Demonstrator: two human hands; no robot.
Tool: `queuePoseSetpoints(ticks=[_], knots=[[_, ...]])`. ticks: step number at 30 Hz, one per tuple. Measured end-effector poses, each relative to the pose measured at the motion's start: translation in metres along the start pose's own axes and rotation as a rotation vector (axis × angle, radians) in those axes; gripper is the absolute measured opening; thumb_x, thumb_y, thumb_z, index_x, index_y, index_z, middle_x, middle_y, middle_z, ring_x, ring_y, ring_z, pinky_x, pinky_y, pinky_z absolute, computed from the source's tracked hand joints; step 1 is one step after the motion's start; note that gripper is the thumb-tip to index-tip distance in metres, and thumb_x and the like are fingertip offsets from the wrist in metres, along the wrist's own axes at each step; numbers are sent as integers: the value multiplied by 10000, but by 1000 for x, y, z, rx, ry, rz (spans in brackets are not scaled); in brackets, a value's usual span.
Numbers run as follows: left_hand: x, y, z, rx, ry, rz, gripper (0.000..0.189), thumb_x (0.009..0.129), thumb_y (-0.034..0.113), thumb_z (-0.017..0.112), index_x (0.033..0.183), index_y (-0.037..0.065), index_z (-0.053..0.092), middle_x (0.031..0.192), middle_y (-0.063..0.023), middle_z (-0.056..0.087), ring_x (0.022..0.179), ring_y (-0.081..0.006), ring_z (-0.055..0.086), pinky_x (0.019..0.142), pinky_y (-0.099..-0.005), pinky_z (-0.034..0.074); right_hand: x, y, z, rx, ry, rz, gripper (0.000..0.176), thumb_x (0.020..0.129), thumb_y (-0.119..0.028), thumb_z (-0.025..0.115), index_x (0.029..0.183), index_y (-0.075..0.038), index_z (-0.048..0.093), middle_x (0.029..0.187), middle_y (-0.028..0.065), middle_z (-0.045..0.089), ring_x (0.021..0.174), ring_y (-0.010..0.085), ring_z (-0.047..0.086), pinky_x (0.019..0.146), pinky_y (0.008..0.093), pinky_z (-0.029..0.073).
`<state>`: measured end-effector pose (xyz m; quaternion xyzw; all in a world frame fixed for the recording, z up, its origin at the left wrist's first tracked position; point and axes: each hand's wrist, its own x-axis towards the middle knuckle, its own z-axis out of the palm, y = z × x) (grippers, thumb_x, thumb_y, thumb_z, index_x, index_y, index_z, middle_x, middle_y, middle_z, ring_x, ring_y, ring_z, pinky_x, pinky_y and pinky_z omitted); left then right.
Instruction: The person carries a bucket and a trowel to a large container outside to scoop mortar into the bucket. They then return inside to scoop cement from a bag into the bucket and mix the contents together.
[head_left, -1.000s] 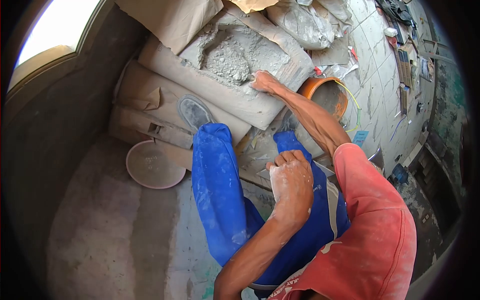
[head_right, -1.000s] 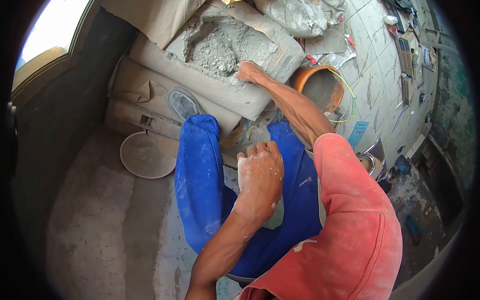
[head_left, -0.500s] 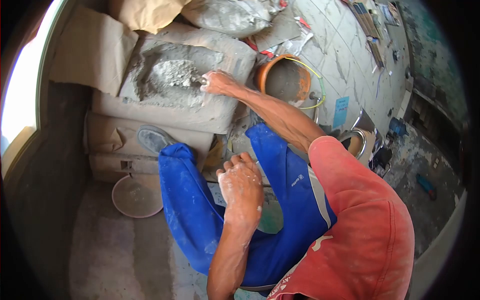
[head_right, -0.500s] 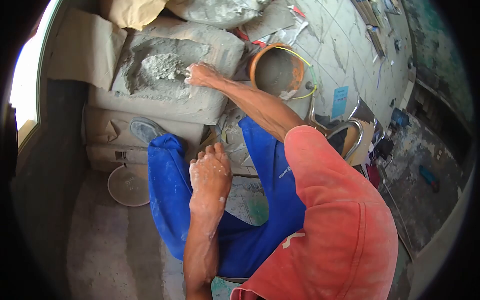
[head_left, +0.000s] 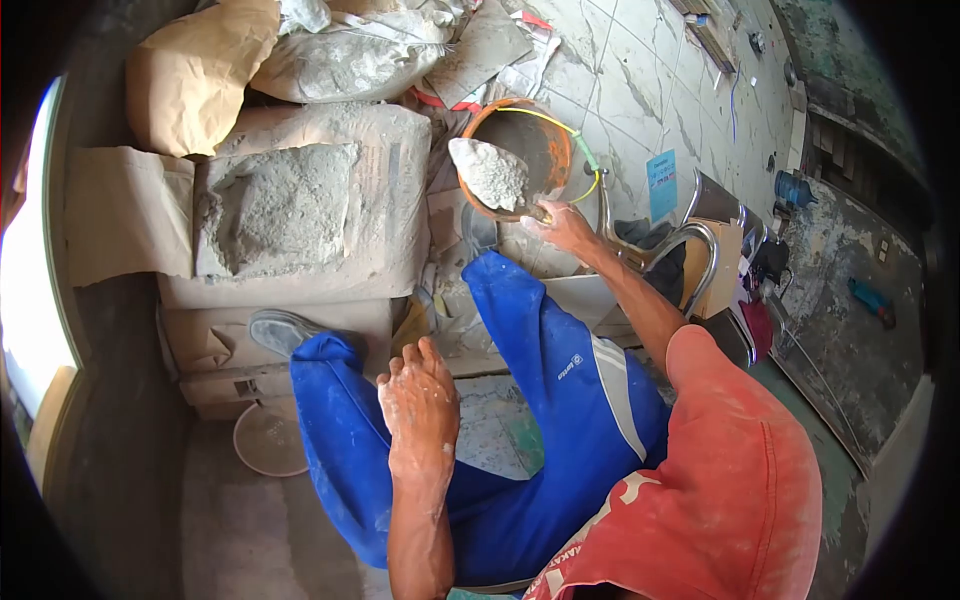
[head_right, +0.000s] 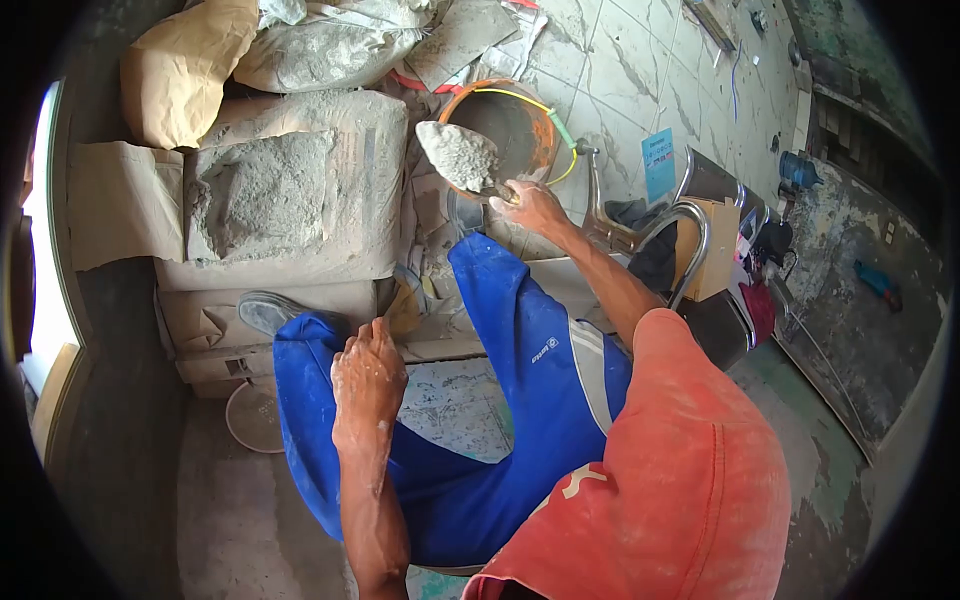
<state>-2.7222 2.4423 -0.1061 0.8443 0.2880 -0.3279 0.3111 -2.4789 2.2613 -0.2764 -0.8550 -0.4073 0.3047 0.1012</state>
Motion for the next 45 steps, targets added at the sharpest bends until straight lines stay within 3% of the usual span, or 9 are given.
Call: queuePoseSetpoints(ticks=[5,8,11,16,21,27,31,34,45], knots=[[3,6,6,44,-30,28,338,722,95,509,1042,-9,481,843,-84,525,783,-214,539,641,-341,422,36,76,39,236,-376,671,466,773,-387,514,801,77,549,569,137,531,465,221,537,470,382,439],[6,13,4,34,-44,41,379,713,85,507,1076,-20,469,850,-90,525,787,-216,537,652,-336,420,63,116,84,141,-254,755,426,776,-358,499,760,64,557,529,129,516,481,231,543,475,378,443],[9,19,8,16,-62,51,375,710,67,503,1073,-19,470,845,-92,528,784,-221,540,659,-339,422,78,118,90,79,-534,579,419,781,-339,478,772,69,570,595,169,569,565,284,589,545,386,462],[10,20,10,-9,-54,59,357,699,38,507,1052,-10,476,824,-96,537,768,-234,552,654,-353,429,83,108,95,-29,-361,647,415,776,-327,466,849,64,583,841,220,602,771,354,597,713,428,449],[10,19,9,-26,-10,60,323,717,63,500,1034,3,479,831,-98,541,770,-235,554,641,-351,429,79,91,65,-419,-429,317,294,780,-183,397,853,5,612,966,220,568,918,340,552,791,435,424],[8,16,14,-28,1,24,263,764,155,489,992,25,485,853,-79,544,808,-204,535,659,-348,406,36,79,34,-538,-258,47,214,767,-132,444,850,19,571,819,216,588,765,330,588,668,430,464],[6,11,7,-104,56,-26,172,772,124,463,921,39,474,829,-100,543,811,-238,551,678,-366,435,-10,-35,-37,-545,-143,286,285,805,-234,468,959,4,488,799,181,592,737,354,572,651,440,454],[1,4,-1,-101,63,-22,290,764,177,490,1005,16,479,861,-94,541,818,-205,527,682,-365,402,-7,-77,-41,-398,-32,161,270,793,-249,504,941,-24,490,809,188,586,719,354,570,637,435,452],[-22,-40,-20,-363,95,-171,299,724,122,528,995,-2,497,853,-103,539,801,-204,522,700,-350,387,222,-301,112,-388,245,-1288,194,704,-193,558,839,-58,589,630,95,563,595,245,565,554,376,427]])
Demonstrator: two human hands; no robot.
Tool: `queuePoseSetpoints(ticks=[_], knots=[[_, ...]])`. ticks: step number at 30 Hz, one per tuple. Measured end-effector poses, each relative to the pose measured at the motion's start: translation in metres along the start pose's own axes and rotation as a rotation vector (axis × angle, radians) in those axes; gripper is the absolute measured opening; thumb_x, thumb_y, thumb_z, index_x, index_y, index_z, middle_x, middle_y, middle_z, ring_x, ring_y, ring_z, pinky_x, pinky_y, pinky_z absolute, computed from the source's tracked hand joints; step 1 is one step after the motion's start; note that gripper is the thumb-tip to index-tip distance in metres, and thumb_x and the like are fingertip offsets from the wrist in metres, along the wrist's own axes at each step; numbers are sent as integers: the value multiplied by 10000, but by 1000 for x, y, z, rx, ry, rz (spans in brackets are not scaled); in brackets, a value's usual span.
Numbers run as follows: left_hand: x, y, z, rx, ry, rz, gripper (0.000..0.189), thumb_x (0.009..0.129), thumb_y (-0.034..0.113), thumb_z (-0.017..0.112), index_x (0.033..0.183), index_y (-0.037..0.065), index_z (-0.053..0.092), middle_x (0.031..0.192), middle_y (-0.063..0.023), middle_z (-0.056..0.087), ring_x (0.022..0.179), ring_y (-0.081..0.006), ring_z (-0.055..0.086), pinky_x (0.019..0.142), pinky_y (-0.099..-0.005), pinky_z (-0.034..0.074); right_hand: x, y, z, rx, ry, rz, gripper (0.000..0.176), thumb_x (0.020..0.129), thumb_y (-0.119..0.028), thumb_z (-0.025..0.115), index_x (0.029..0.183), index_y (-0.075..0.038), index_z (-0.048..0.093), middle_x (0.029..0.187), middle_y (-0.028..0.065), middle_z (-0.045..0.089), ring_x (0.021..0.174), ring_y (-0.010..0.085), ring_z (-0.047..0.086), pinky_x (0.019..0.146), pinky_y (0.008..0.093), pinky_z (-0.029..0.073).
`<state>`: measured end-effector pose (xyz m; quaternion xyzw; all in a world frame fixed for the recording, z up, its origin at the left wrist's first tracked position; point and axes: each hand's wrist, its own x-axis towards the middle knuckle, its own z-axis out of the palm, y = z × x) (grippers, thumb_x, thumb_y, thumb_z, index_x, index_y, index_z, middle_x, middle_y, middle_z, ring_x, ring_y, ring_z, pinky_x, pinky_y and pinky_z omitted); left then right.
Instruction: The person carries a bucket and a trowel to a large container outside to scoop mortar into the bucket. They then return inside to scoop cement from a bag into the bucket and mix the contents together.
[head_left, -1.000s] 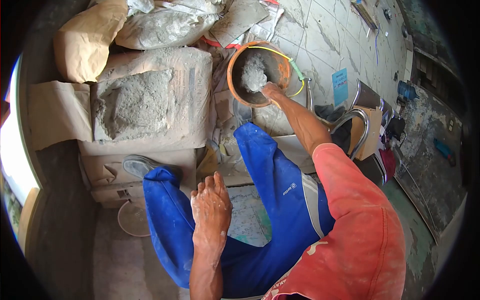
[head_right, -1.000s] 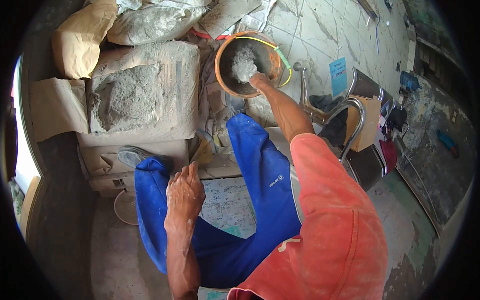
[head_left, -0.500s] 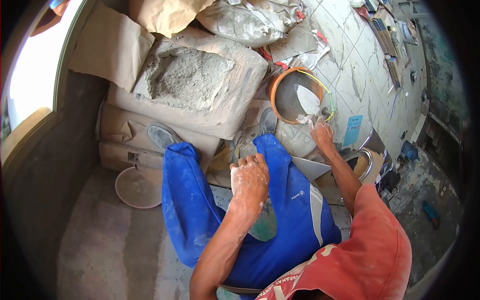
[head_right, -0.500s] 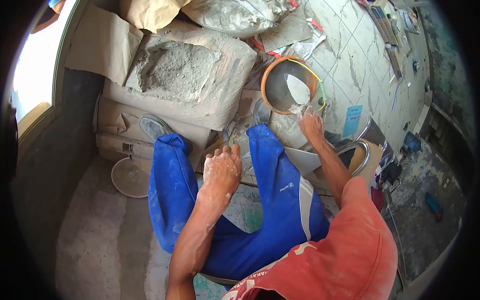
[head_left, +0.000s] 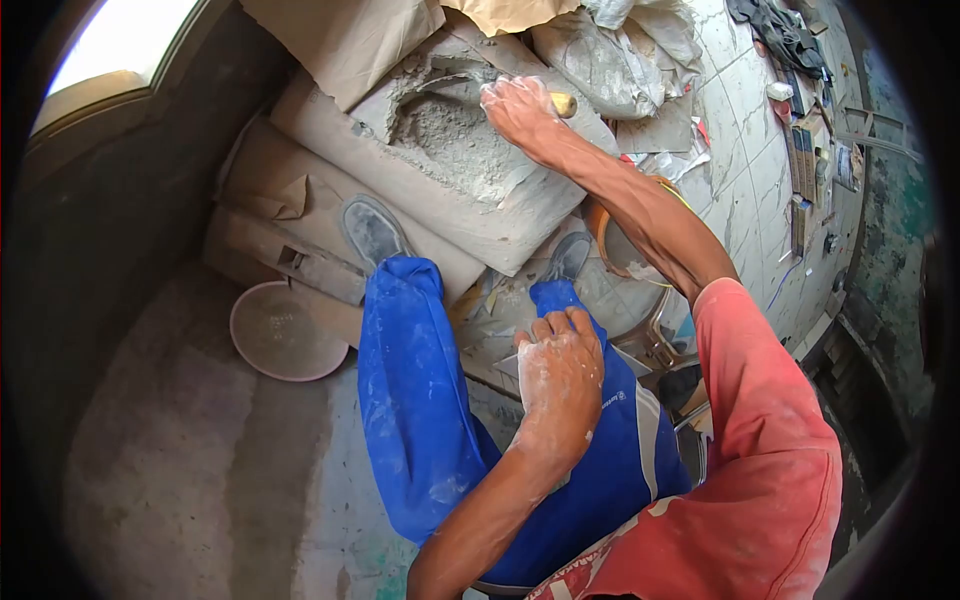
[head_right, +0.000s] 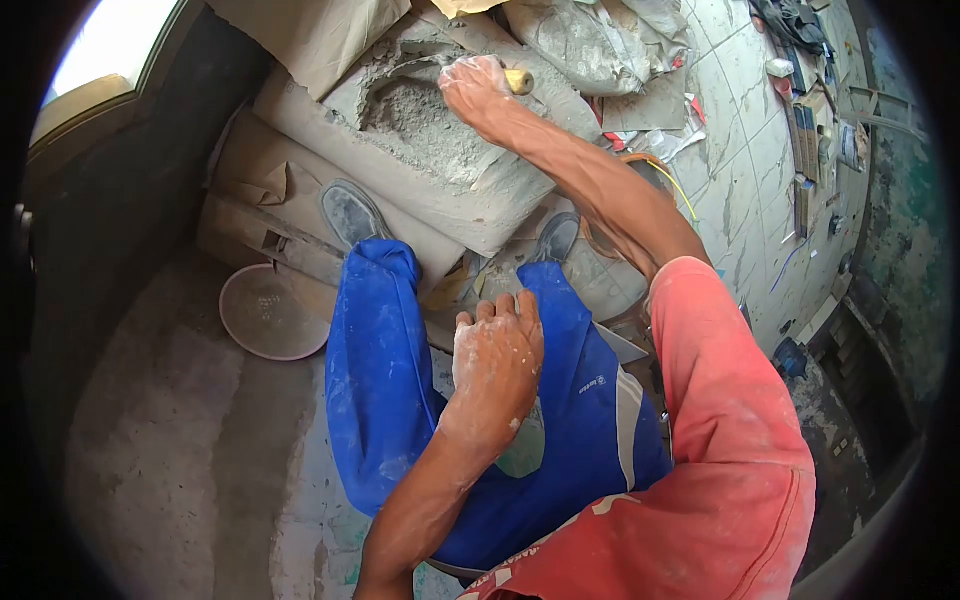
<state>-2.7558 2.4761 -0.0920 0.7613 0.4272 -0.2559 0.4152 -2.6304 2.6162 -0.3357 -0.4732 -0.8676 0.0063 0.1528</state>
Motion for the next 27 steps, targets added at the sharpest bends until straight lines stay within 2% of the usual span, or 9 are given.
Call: queuePoseSetpoints(ticks=[2,4,5,8,12,14,17,21,27], knots=[[-1,-7,0,-7,-26,-22,310,714,120,539,995,-5,497,849,-104,538,798,-203,522,702,-340,385,28,-19,39,95,-2,-94,161,677,-161,571,791,-57,616,621,95,572,590,246,572,527,389,437],[-7,-5,2,16,34,-57,254,715,118,548,940,27,473,840,-94,538,794,-215,543,690,-366,412,44,-34,46,-258,-676,79,111,647,-156,554,662,-70,623,647,94,577,611,224,573,455,431,440],[-7,-2,2,10,63,-57,254,715,118,548,940,27,473,840,-94,538,794,-215,543,690,-366,412,41,-40,40,-269,-776,171,106,608,-155,584,613,-53,612,655,76,588,616,213,576,448,451,452],[0,2,-10,-66,13,-21,297,709,125,556,974,15,482,879,-102,549,801,-215,539,712,-376,401,12,-48,34,-272,-689,241,99,607,-149,599,661,-73,633,610,86,561,564,270,567,379,453,417],[5,16,-8,31,137,-71,275,696,132,561,945,33,497,868,-101,549,825,-208,520,721,-376,372,-28,-46,-6,-383,-598,0,226,716,-158,512,887,-25,578,852,131,521,817,262,514,549,456,442],[6,18,-9,-33,128,-60,278,699,136,555,951,31,498,872,-100,547,826,-207,517,723,-389,370,-14,-39,-47,-243,-816,140,271,736,-154,489,963,-17,548,886,149,512,870,287,495,589,447,437],[5,15,-13,-108,127,-64,290,707,147,540,967,24,505,875,-100,543,825,-211,511,722,-418,362,6,-26,-109,-136,-662,145,298,766,-148,458,1029,-16,507,820,171,534,795,307,531,590,422,440],[-3,7,-20,-84,221,-98,280,706,148,542,959,28,516,881,-110,542,824,-217,509,715,-412,355,73,-30,-166,-84,-905,109,261,805,-148,429,1032,-28,478,723,161,562,696,288,577,578,392,450],[-5,-4,-26,-145,274,-163,282,701,148,548,954,27,517,876,-105,537,823,-215,508,727,-412,348,111,-51,-14,-248,-1006,-40,261,762,-116,471,1001,-24,522,695,95,584,601,224,577,509,332,453]])
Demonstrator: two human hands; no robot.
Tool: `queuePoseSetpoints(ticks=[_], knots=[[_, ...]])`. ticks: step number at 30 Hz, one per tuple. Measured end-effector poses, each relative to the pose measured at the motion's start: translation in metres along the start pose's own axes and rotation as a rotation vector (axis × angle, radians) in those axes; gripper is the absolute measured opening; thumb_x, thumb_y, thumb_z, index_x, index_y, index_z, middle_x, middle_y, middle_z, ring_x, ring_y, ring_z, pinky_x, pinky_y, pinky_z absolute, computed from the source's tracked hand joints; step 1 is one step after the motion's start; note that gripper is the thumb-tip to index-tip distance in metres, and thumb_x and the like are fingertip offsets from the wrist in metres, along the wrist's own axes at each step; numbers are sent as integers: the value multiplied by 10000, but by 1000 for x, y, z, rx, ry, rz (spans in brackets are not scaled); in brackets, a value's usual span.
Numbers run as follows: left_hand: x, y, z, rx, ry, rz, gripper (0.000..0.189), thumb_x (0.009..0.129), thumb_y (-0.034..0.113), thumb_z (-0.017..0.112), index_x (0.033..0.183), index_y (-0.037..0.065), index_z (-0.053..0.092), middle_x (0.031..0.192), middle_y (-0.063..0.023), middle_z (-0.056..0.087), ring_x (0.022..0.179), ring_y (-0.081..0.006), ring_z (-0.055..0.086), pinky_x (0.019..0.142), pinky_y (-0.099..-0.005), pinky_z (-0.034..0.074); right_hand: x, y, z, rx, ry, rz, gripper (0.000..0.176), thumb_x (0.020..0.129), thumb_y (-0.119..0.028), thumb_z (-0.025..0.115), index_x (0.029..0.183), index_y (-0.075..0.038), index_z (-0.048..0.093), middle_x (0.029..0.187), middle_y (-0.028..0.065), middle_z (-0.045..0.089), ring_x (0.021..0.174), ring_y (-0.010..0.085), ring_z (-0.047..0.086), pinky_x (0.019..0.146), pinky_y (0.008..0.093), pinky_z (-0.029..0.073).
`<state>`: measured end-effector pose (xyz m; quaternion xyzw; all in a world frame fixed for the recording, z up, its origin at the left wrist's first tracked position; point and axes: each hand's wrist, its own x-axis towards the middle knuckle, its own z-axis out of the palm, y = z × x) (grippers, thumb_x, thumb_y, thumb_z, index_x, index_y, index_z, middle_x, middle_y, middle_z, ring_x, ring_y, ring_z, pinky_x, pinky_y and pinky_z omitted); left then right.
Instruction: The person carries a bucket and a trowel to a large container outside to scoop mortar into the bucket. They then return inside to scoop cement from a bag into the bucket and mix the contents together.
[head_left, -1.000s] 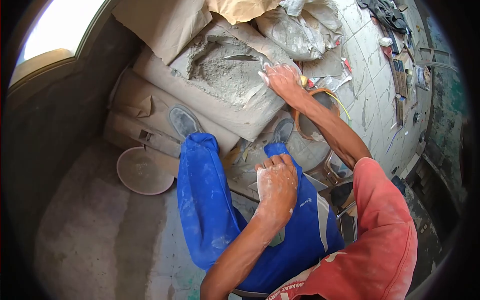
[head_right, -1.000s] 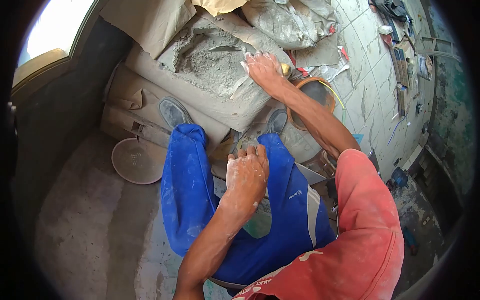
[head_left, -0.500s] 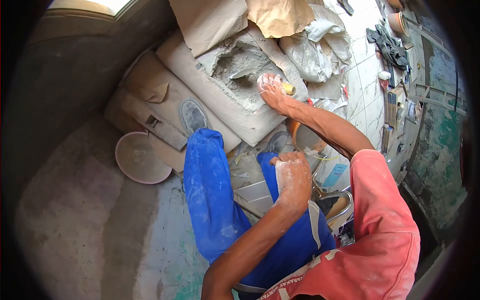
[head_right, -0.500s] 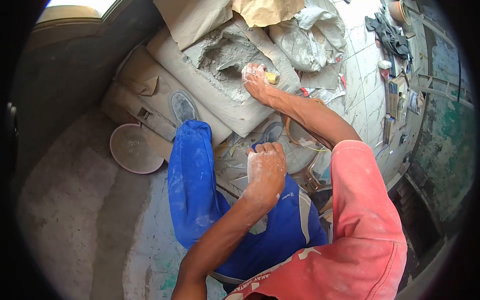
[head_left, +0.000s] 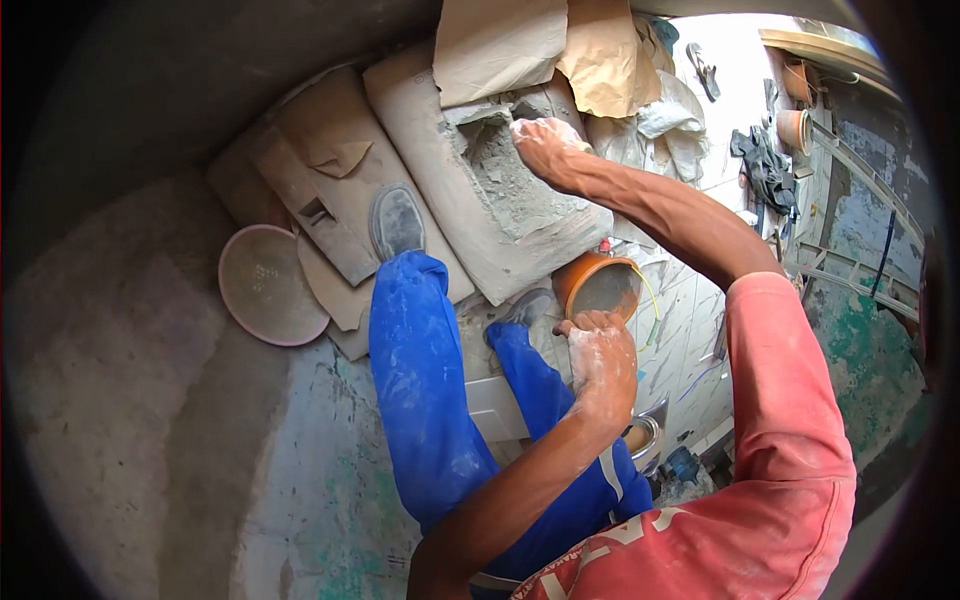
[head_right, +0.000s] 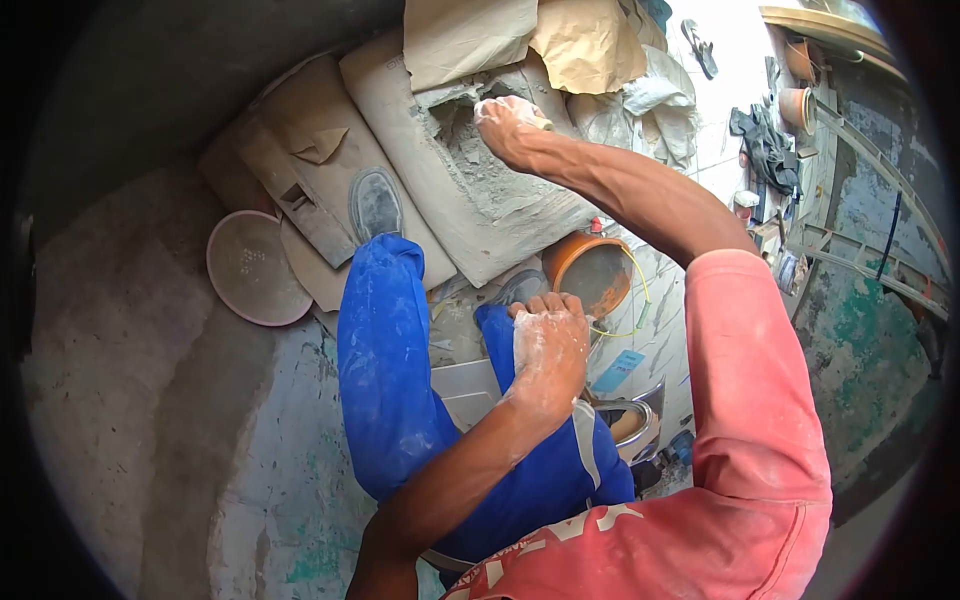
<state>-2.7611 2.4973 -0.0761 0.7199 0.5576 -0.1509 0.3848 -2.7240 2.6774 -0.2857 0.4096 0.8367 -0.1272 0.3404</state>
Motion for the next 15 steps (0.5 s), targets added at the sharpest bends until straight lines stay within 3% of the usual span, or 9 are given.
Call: queuePoseSetpoints(ticks=[3,4,5,6,7,10,12,15], knots=[[-9,8,5,-6,-8,31,274,699,156,552,944,37,523,854,-94,535,818,-215,507,725,-411,346,-8,-9,16,-49,45,-58,219,742,-102,488,945,-44,545,724,78,584,578,212,562,470,331,447],[-10,9,11,19,2,67,267,700,162,553,938,45,527,843,-89,533,816,-217,506,722,-409,345,-11,4,70,-353,407,-236,250,726,-103,501,965,-33,515,761,83,578,569,226,556,398,341,422],[-3,19,39,37,31,73,267,700,162,553,938,45,527,843,-89,533,816,-217,506,722,-409,345,-7,-6,107,-256,459,-86,298,732,-109,493,1010,-4,468,790,94,573,601,244,572,398,362,431],[9,39,86,82,4,49,264,708,170,549,943,50,531,855,-93,538,835,-225,505,735,-420,347,-29,-21,81,75,209,111,319,748,-118,481,1039,3,435,769,103,576,659,259,594,474,376,467],[15,46,112,122,-38,25,263,716,177,544,948,54,535,867,-97,542,854,-233,504,747,-430,348,-54,-29,56,210,74,211,289,764,-112,463,1033,-8,444,771,127,586,702,272,604,534,394,484],[-13,28,38,88,-115,53,271,730,184,534,968,55,539,905,-109,547,893,-245,503,773,-460,350,-87,-14,114,276,123,121,270,801,-111,398,1048,-9,438,793,161,592,716,290,594,573,393,472],[-20,22,20,114,-169,111,282,741,183,525,987,47,535,934,-120,549,915,-250,505,785,-482,350,-116,-4,87,150,211,73,256,812,-92,368,1047,-15,434,770,161,591,726,288,590,588,395,456],[-22,15,10,99,-262,144,362,786,174,476,1094,-17,477,1037,-170,530,954,-311,510,808,-493,351,-119,17,37,98,142,113,298,817,-116,359,1102,-60,429,737,173,573,682,296,570,589,423,417]])
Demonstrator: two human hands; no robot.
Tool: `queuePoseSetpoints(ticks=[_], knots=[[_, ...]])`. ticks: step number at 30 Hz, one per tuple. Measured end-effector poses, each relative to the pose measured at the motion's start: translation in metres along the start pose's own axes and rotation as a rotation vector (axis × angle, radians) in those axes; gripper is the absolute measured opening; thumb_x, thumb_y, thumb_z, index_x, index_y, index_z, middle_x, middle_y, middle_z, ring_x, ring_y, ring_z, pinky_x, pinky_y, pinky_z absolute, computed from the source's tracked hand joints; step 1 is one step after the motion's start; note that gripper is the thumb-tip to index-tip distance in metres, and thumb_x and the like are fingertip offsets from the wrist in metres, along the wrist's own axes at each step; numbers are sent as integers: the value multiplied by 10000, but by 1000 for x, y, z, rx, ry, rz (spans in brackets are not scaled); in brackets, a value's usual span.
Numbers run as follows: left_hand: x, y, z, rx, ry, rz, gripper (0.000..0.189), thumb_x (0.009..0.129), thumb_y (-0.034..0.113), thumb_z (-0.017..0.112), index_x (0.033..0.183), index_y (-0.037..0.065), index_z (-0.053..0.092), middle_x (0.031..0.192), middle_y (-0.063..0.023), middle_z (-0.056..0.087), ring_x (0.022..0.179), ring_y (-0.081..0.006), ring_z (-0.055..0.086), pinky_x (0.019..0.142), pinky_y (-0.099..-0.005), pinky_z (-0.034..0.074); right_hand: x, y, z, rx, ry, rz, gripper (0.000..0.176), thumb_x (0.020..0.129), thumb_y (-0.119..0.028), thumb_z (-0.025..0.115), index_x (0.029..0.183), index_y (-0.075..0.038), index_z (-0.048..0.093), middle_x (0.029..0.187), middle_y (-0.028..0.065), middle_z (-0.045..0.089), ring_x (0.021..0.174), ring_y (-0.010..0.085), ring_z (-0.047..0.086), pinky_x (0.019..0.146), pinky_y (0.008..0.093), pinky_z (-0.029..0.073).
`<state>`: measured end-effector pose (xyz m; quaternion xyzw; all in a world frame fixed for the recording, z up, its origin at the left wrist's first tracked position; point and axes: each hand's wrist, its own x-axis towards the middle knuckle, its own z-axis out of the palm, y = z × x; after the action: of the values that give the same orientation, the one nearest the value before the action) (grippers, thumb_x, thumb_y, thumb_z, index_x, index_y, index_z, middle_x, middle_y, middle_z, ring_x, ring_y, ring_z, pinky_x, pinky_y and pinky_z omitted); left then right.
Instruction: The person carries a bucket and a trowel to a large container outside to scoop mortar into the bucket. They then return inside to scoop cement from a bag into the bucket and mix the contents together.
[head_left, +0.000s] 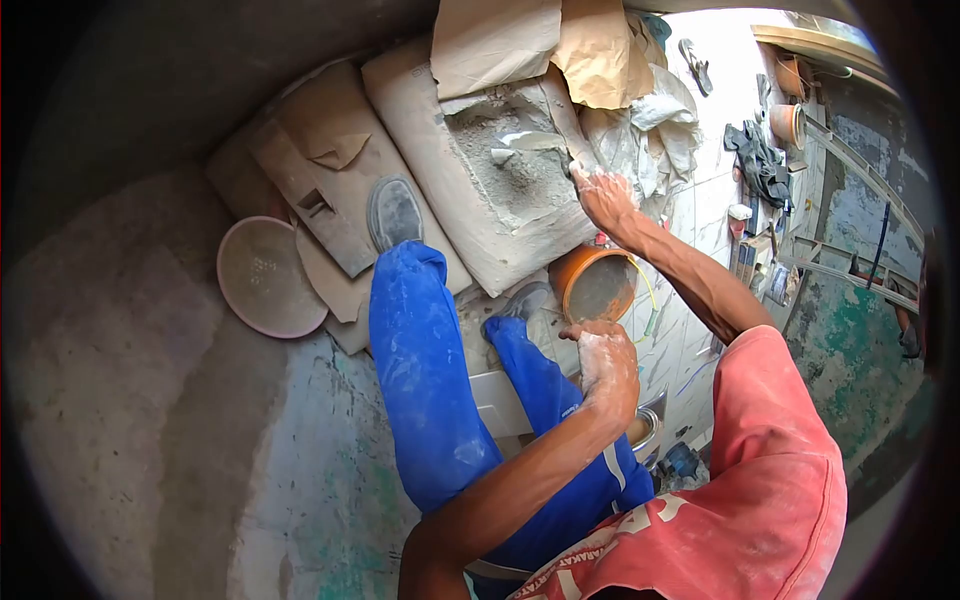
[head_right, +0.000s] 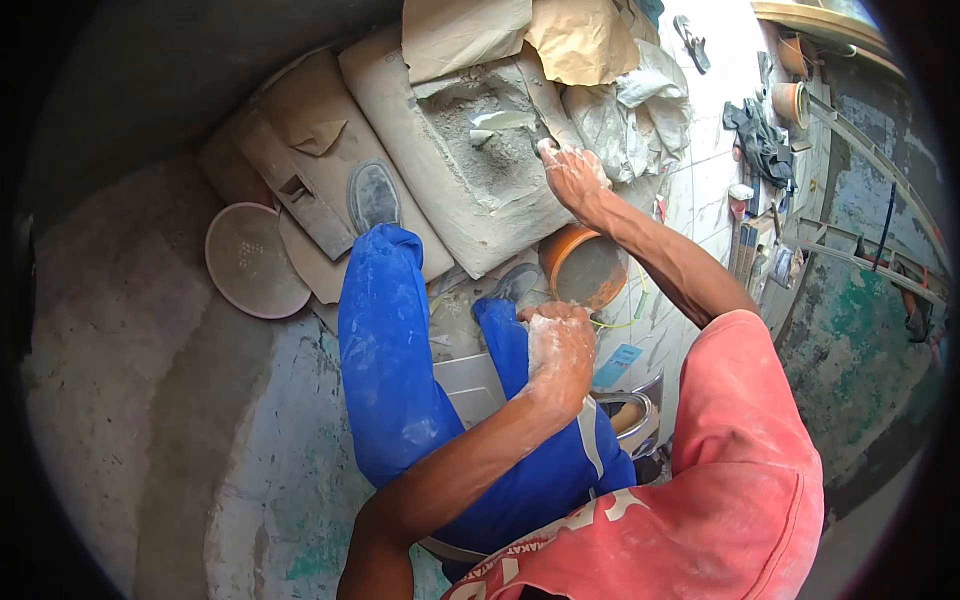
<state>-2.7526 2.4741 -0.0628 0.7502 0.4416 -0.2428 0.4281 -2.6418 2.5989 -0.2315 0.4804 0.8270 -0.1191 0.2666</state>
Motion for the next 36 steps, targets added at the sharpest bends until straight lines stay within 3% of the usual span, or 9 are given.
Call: queuePoseSetpoints(ticks=[4,7,9,11,13,20,23,28,36], knots=[[-3,-4,-1,-43,151,-72,272,738,157,516,983,40,527,896,-97,537,847,-220,500,765,-452,357,82,0,-22,53,77,-78,153,793,-88,375,893,-44,483,630,119,554,577,273,564,515,392,425],[7,-10,1,-78,172,-87,265,737,156,509,976,41,528,890,-97,535,837,-217,497,764,-449,357,184,22,175,905,413,-336,76,742,-116,466,728,-77,530,636,48,526,549,196,505,459,331,403],[0,0,7,-89,189,-68,264,738,159,506,973,42,528,892,-99,536,839,-217,497,765,-451,356,111,-24,72,-487,359,-280,186,794,-162,393,740,-55,535,756,113,568,692,261,552,587,368,431],[6,3,14,-68,174,-72,270,736,176,510,970,42,528,890,-99,537,838,-215,495,768,-454,355,97,-36,56,430,-69,183,321,847,-222,297,825,-23,549,881,181,576,840,338,546,730,428,406],[6,5,5,-84,93,-62,272,738,180,510,972,44,532,909,-106,541,844,-223,502,765,-467,354,78,-53,78,574,-105,404,401,876,-262,226,951,-17,535,897,231,569,901,373,526,802,471,365],[14,9,6,-17,-54,14,281,750,177,502,989,31,527,902,-128,550,841,-261,520,742,-489,362,15,-26,48,419,-267,252,371,884,-246,232,1082,-40,469,937,228,558,919,351,517,807,468,352],[14,11,8,44,46,-24,287,757,180,494,998,25,523,935,-142,540,870,-271,511,764,-481,355,40,-2,77,201,194,308,328,869,-197,275,1077,-34,468,827,212,577,791,349,537,752,490,359],[8,11,11,49,-91,-12,329,788,189,460,1056,3,503,1003,-156,528,928,-283,500,796,-476,349,69,-37,105,402,-85,378,319,855,-179,298,1072,-23,473,909,197,569,848,328,553,743,471,392],[2,15,8,186,-114,33,329,774,197,484,1041,6,500,944,-123,539,864,-238,509,782,-445,359,0,-30,120,405,42,406,302,833,-230,389,1034,-29,490,901,177,573,849,337,556,704,453,428]])
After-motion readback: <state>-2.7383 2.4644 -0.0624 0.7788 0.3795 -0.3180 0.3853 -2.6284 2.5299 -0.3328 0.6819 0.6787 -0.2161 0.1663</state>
